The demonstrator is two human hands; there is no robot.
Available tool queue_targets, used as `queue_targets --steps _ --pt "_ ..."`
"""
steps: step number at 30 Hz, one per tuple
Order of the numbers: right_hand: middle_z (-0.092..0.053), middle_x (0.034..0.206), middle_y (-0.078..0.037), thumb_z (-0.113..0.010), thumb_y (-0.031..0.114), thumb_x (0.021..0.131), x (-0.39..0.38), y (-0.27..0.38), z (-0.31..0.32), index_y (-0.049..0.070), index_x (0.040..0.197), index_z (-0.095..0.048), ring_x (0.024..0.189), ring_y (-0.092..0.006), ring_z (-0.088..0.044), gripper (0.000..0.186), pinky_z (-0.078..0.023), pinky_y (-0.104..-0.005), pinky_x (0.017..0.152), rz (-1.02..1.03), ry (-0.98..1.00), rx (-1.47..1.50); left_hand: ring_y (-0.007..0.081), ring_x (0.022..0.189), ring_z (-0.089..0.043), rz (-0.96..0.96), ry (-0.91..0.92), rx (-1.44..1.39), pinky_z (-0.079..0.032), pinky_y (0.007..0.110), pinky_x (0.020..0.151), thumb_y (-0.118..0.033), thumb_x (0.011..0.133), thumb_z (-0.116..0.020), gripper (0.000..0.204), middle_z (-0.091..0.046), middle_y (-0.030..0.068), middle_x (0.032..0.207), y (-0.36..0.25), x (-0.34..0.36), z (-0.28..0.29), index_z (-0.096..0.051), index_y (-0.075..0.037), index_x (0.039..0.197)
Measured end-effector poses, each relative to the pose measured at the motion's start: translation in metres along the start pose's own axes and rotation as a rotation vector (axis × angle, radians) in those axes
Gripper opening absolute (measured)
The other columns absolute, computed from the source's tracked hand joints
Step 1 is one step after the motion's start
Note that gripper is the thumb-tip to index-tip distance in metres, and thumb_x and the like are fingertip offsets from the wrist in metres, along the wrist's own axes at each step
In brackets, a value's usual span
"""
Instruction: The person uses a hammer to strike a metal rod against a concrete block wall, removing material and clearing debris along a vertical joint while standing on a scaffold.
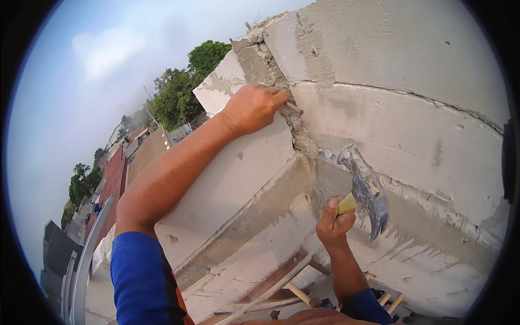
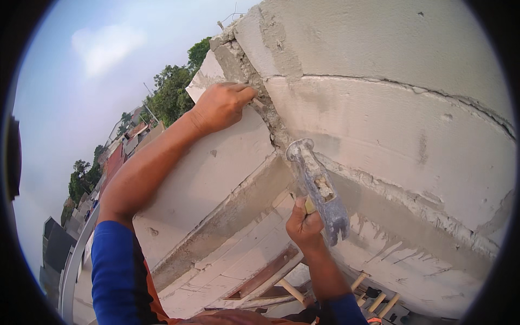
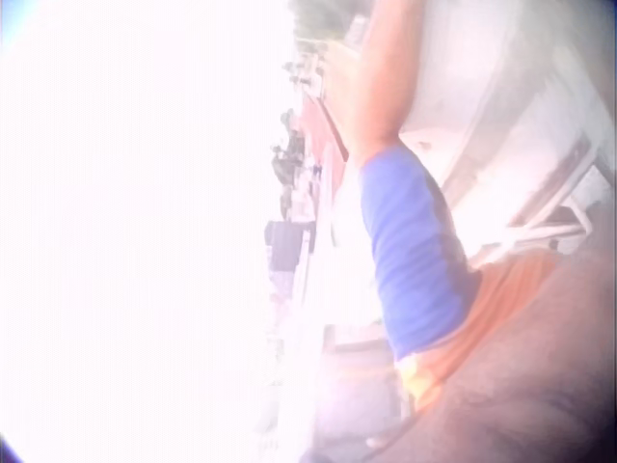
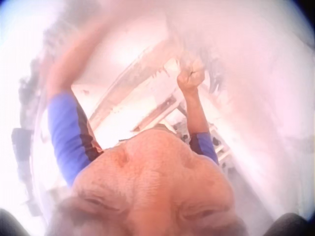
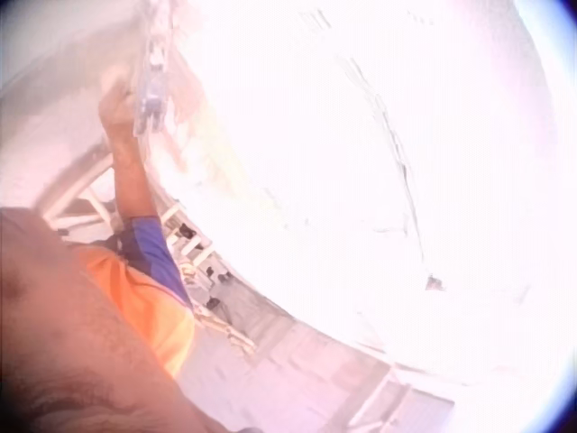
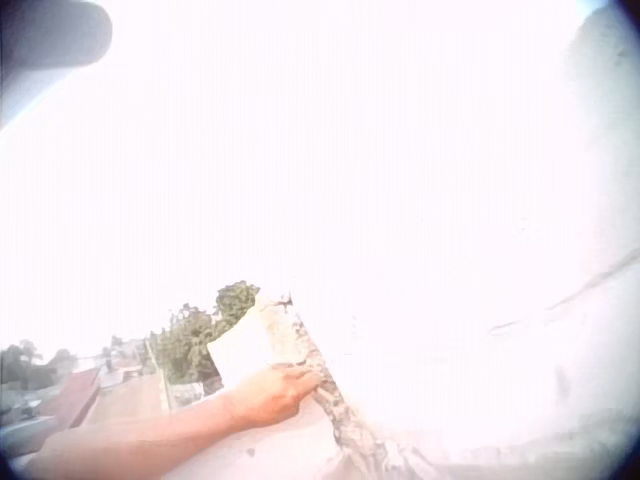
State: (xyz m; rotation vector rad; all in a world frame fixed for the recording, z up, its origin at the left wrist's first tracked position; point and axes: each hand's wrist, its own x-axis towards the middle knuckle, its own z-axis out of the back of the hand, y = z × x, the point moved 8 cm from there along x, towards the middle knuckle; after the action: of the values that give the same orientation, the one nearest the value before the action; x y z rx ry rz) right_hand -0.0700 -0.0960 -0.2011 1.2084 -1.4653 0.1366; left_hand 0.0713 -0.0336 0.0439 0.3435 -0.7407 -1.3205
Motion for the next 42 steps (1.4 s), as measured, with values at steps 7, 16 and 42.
queue_targets --steps 7,16,42 --pt "-0.050 0.059 -0.002 -0.057 0.009 0.099 -0.009 -0.031 0.020 -0.003 0.097 -0.050 0.049 -0.0095 -0.045 0.013 -0.035 -0.0268 0.046 -0.315 -0.044 0.037 0.0089 0.077 -0.067 0.393 -0.315 -0.414 -0.055 0.028 0.071 -0.002 0.090 -0.066 0.015 -0.073 0.0050 0.083 0.077 -0.012 0.032 -0.068 -0.001 0.104" --pt "-0.048 0.070 0.002 -0.049 0.011 0.103 -0.025 -0.028 0.038 0.001 0.104 -0.046 0.056 -0.0045 -0.043 0.010 -0.036 -0.0224 0.049 -0.421 0.017 0.095 0.0270 0.077 -0.070 0.009 -0.219 -0.291 -0.054 0.030 0.069 0.007 0.083 -0.067 0.018 -0.071 0.0095 0.088 0.021 0.000 0.017 -0.064 -0.004 0.097" --pt "-0.046 0.060 -0.001 -0.057 0.013 0.100 -0.004 0.007 0.053 0.001 0.092 -0.049 0.054 -0.0065 -0.041 0.017 -0.034 -0.0257 0.048 -0.506 0.096 0.099 0.0222 0.088 -0.070 1.037 -0.499 -1.065 -0.063 0.032 0.073 0.009 0.087 -0.063 0.015 -0.069 0.0173 0.098 0.114 -0.051 -0.022 -0.054 -0.002 0.090"
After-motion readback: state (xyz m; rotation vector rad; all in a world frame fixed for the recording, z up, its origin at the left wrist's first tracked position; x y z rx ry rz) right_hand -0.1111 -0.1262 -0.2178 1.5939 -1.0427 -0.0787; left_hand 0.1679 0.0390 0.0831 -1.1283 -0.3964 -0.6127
